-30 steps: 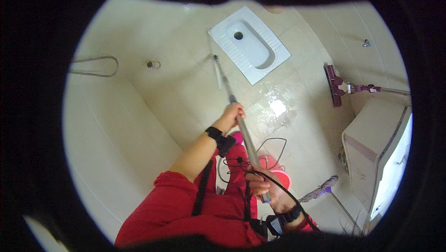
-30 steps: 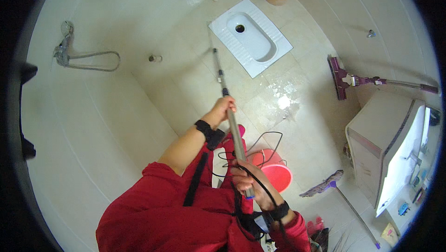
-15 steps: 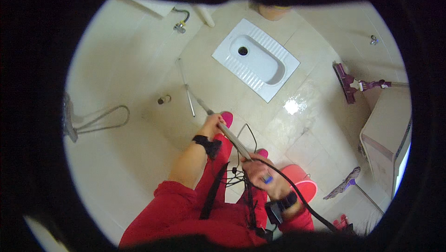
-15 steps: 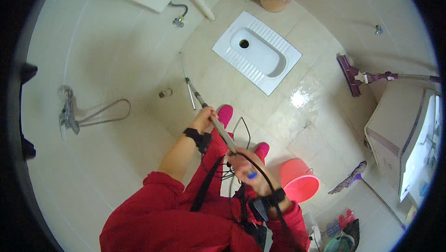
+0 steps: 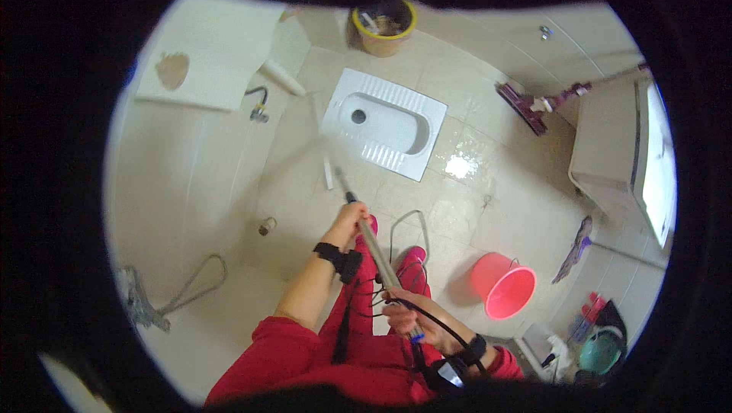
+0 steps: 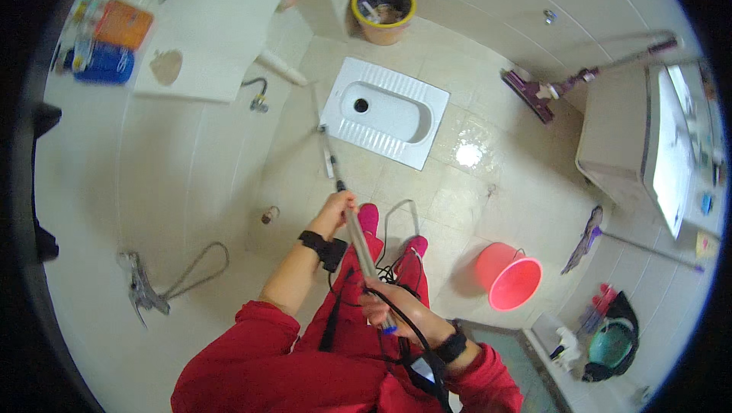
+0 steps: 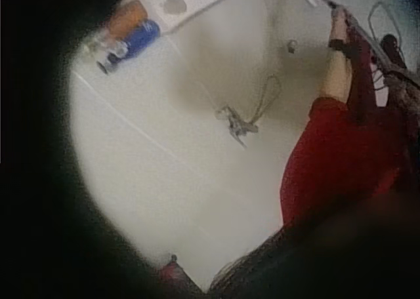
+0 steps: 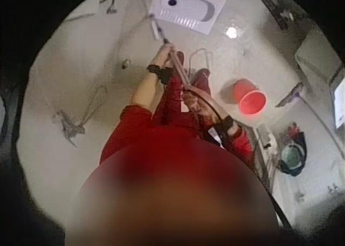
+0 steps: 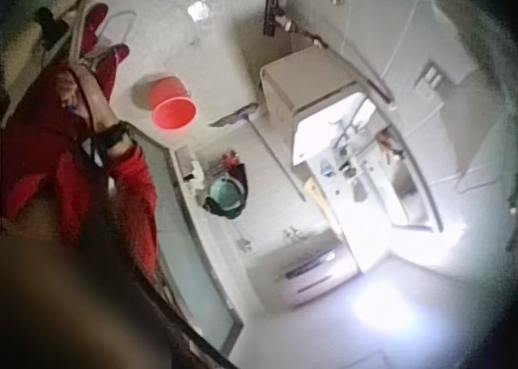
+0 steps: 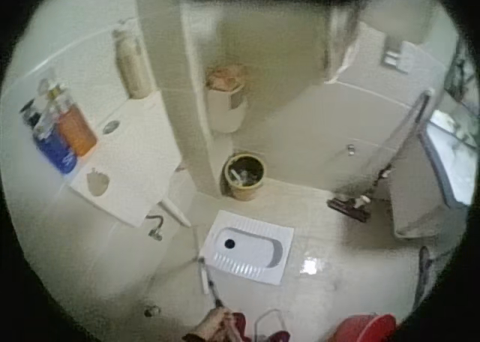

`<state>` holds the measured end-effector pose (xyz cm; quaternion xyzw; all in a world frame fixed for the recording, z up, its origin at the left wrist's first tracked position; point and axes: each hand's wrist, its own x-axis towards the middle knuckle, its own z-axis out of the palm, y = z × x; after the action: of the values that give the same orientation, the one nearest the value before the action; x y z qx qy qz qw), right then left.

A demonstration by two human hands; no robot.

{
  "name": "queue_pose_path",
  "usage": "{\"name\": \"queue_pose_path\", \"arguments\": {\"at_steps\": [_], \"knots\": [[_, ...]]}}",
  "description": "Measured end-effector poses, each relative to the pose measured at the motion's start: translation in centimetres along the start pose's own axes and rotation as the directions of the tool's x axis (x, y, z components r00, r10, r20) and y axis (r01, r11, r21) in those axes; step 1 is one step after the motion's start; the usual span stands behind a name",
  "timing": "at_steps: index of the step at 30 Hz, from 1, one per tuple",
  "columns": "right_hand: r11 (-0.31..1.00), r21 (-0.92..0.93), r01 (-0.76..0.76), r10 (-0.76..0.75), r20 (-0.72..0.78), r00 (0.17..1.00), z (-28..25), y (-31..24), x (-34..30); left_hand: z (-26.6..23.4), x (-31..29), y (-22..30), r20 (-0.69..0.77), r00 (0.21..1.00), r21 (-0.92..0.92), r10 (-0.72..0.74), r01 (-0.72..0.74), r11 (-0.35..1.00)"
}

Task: The person enters the bathroom and uses a squeegee to push water across the tiled floor. They move a pink bucket, apply liquid from a bottle onto the floor, and continue squeegeeing to gather water toward the squat toilet. The person also briefly uses a cloth to wipe a spot on the floor.

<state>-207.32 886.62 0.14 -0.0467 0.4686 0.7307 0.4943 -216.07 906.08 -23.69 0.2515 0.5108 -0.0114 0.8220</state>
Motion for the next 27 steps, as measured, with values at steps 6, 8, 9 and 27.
{"name": "queue_pose_path", "arguments": {"at_steps": [6,8,9,27], "knots": [[0.974,0.226,-0.015,-0.013,0.118,0.993,-2.0,-5.3,2.0,-2.0,5.7,0.4,-0.221,0.965,-0.002,-0.144,0.147,0.989],[0.993,0.11,0.046,-0.048,0.013,0.999,-3.0,-6.1,0.1,0.4,6.3,-1.4,-0.201,0.96,0.034,-0.196,0.207,0.978],[0.996,0.054,0.076,-0.075,-0.02,0.997,-3.3,-6.1,-1.3,1.8,6.0,-2.3,-0.196,0.959,0.048,-0.205,0.218,0.975],[0.402,-0.448,0.799,-0.901,-0.036,0.433,-13.5,-27.0,-27.0,49.6,4.6,-13.7,0.479,0.748,0.247,-0.459,0.386,0.889]]}}
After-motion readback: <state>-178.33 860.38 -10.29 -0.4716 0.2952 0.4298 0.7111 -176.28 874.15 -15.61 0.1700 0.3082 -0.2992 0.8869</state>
